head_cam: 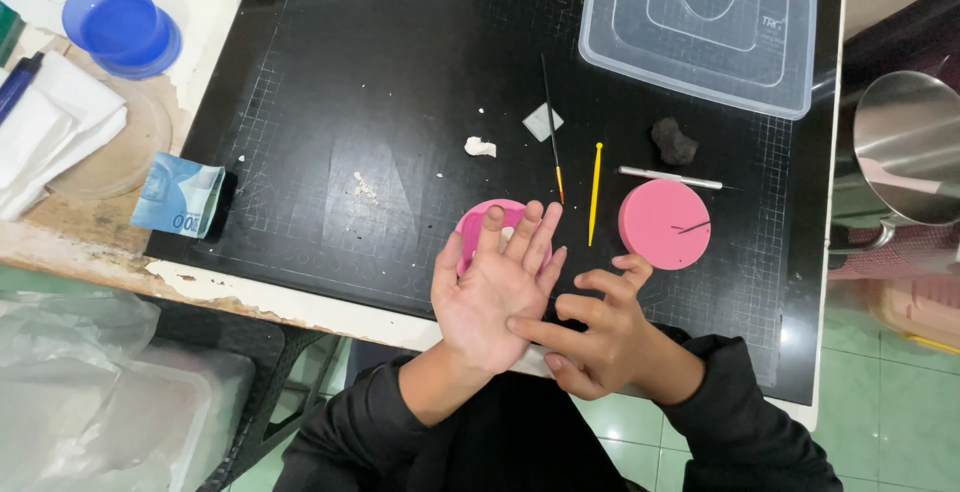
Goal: The person is decorating a small pink fondant disc with a character face by carefully placing tiny pieces of white and black fondant using their fingers and a thin tool.
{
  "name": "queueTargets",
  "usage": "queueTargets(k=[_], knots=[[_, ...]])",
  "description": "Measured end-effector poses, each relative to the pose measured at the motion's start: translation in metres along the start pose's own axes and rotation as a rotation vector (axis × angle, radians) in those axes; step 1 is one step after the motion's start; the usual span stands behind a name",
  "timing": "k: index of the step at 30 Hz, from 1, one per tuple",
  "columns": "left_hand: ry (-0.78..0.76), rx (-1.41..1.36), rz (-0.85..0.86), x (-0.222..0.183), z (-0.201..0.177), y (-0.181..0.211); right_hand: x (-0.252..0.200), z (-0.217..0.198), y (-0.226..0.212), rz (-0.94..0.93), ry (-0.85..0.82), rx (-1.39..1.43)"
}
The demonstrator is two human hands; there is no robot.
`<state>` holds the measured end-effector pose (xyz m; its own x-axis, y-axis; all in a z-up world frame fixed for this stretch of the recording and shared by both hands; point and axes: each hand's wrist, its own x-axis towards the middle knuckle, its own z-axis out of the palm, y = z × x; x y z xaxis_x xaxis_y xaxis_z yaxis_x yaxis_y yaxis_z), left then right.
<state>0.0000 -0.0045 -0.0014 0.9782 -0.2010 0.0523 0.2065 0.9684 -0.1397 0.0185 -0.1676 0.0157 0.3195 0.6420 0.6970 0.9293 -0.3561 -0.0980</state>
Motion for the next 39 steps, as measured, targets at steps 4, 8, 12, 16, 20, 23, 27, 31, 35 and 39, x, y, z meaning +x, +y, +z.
queueTargets(k=[4, 8, 12, 16, 20, 23, 27, 31, 35, 39], knots=[[0.001, -0.024, -0.052, -0.001, -0.005, -0.002, 0.003, -0.001, 0.005, 0.026, 0.019, -0.043], [-0.014, -0.074, -0.013, -0.002, -0.001, -0.002, 0.003, 0.0, 0.0, -0.01, 0.033, -0.051], [-0.068, -0.131, -0.036, -0.003, -0.008, -0.003, 0.002, 0.001, 0.003, 0.005, 0.019, -0.107], [-0.04, -0.1, -0.008, -0.003, -0.004, 0.0, 0.0, 0.0, -0.001, -0.043, -0.006, -0.087], [-0.07, -0.11, -0.033, -0.004, -0.008, -0.002, 0.001, -0.001, 0.001, -0.017, -0.047, -0.088], [-0.064, -0.097, -0.039, -0.002, -0.008, -0.001, -0.002, 0.0, -0.002, -0.021, -0.052, -0.069], [-0.084, -0.16, -0.055, -0.004, -0.01, 0.0, 0.002, 0.001, 0.002, 0.055, -0.041, -0.062], [-0.09, -0.123, -0.054, -0.003, -0.01, -0.001, -0.004, 0.004, -0.003, -0.031, -0.043, -0.027], [-0.081, -0.139, -0.062, -0.003, -0.009, 0.0, -0.004, 0.004, -0.003, 0.036, -0.037, -0.011], [-0.084, -0.134, -0.06, -0.005, -0.007, -0.001, -0.004, 0.005, 0.0, 0.065, -0.031, -0.051]])
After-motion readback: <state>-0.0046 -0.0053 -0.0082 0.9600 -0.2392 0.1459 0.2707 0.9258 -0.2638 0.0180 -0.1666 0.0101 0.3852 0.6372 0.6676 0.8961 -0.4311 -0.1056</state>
